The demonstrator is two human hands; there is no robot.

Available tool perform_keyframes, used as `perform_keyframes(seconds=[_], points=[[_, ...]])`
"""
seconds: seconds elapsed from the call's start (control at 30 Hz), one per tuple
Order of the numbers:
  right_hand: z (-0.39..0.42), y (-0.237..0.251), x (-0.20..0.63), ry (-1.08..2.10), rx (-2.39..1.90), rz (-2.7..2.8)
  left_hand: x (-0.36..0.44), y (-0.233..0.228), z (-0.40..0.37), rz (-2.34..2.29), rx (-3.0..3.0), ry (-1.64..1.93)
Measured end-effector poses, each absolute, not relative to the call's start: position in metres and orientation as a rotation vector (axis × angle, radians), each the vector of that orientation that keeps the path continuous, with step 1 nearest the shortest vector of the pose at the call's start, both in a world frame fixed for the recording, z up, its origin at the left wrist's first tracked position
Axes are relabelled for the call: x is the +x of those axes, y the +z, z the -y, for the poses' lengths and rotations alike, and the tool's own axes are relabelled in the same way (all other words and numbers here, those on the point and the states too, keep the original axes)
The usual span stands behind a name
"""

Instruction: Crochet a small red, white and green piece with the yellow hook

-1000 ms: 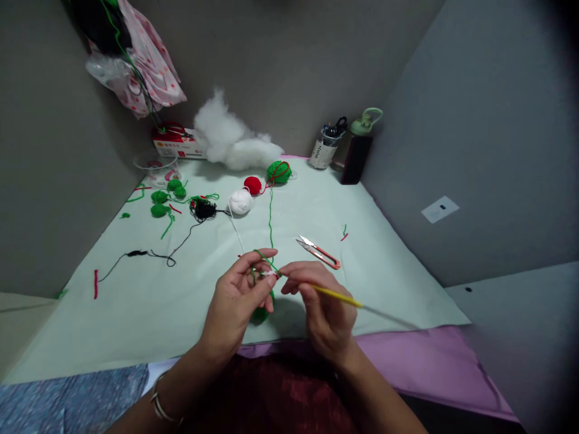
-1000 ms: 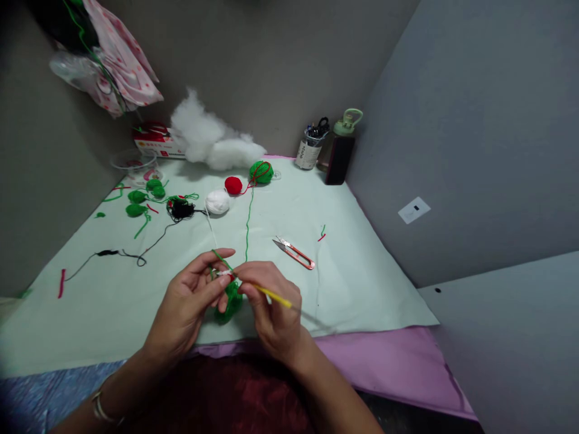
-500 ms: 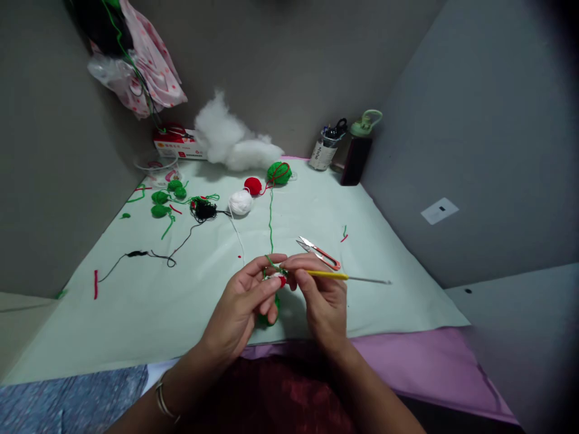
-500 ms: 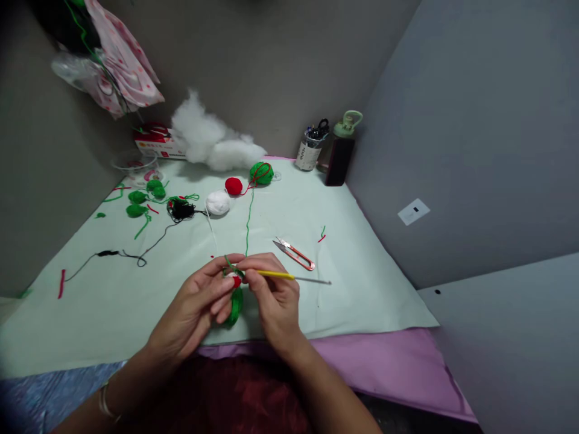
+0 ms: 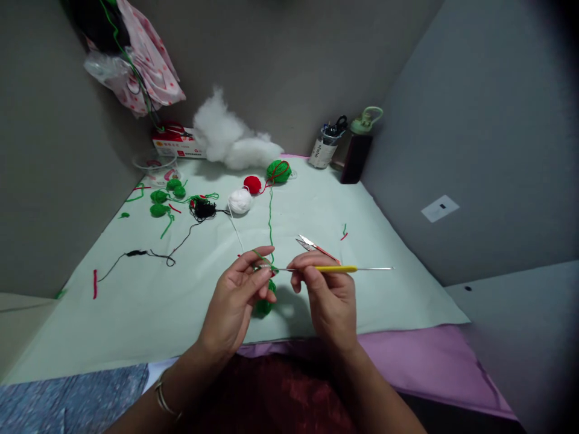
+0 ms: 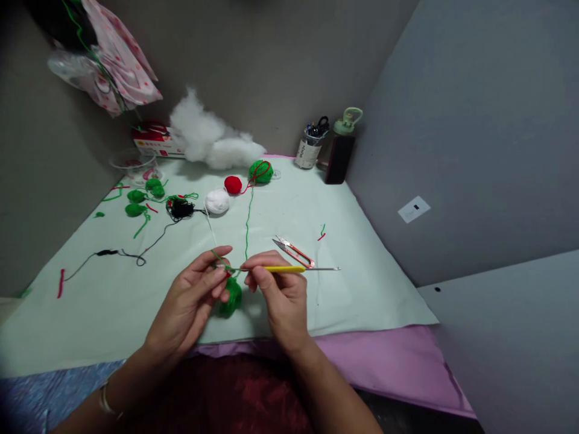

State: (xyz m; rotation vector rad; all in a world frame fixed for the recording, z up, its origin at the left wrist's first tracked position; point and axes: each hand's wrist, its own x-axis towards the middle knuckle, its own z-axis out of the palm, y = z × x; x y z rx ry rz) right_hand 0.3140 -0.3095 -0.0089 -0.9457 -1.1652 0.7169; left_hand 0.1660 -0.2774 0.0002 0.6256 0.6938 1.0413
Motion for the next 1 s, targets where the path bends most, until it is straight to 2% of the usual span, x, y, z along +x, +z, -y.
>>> perform_keyframes(seconds=[0.13,0.5,0.6,0.8,0.87,1.0], points=[[0.309,-0.012,0.310,0.746,-0.950,1.158,0.170,0.000,0.283,-0.671,0.806,1.019],[0.310,-0.004,0.317,1.030,-0.801,1.023,0.163,0.009,0.283,-0.687,0.731,0.946],[0.314,-0.003,0.319,0.902,-0.893,1.161,0.163,0.004,0.284,-0.722,0.802,0.986],[0.320,-0.006,0.317,0.192,-0.967,1.720,0.163,-0.013,0.286,-0.793,0.939,1.128],[0.320,-0.007,0.316,0.149,-0.937,1.734,0.163,-0.013,0.287,-0.790,0.935,1.146],[0.321,-0.008,0.317,0.354,-0.944,1.564,0.163,-0.007,0.285,-0.735,0.871,1.117]])
